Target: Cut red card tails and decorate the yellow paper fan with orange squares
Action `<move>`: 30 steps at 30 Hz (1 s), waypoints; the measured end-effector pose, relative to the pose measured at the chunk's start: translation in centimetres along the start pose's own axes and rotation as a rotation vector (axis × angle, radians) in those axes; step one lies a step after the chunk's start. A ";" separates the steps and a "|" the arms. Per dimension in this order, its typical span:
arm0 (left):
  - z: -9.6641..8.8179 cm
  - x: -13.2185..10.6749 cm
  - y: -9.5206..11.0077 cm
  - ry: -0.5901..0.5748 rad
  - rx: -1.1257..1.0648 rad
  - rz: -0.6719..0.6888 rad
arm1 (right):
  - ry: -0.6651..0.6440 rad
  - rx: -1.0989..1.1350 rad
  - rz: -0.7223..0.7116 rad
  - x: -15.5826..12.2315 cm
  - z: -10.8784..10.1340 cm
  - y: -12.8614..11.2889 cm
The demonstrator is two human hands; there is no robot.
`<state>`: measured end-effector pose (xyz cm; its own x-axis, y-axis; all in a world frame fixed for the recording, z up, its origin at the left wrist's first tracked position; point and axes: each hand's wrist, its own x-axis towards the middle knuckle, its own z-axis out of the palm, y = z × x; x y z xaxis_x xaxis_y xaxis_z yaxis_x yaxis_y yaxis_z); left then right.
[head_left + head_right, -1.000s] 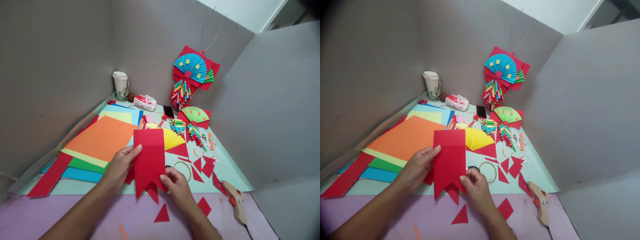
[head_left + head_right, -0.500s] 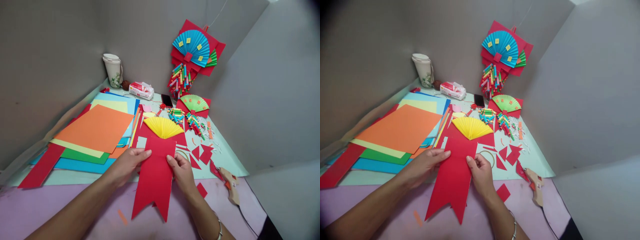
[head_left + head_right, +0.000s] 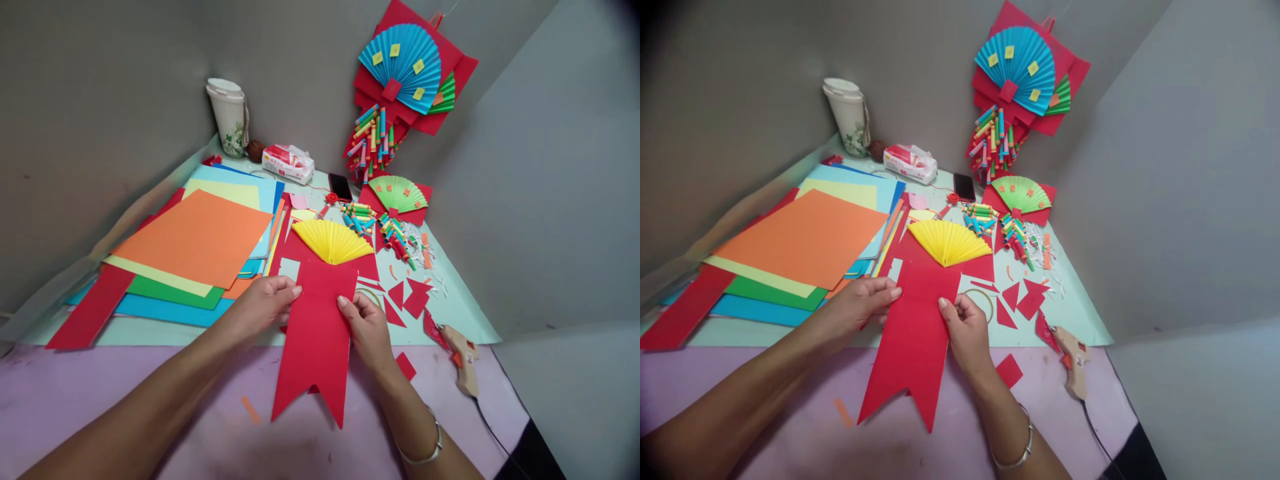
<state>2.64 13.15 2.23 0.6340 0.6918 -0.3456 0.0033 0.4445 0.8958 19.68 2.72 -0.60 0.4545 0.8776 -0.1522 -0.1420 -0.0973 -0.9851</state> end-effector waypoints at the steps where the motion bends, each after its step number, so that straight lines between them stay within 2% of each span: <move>1: 0.0 0.0 0.0 0.004 0.001 0.003 | 0.001 -0.001 -0.004 0.0 0.0 0.0; 9: -0.2 0.0 0.2 -0.050 -0.009 -0.097 | 0.001 -0.004 -0.024 -0.1 0.1 0.0; 17: 0.3 -0.4 0.5 -0.017 0.018 -0.073 | -0.014 0.015 0.001 -0.2 0.0 0.2; 24: -0.5 0.0 0.2 -0.062 0.015 -0.090 | -0.027 0.038 0.005 -0.3 0.3 0.2; 30: -0.3 0.0 0.3 -0.004 0.001 -0.088 | -0.046 -0.006 -0.013 -0.3 0.3 0.3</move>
<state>2.44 13.44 2.45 0.6345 0.6476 -0.4219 0.0597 0.5032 0.8621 19.27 2.56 -0.87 0.4151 0.8996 -0.1356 -0.1310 -0.0884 -0.9874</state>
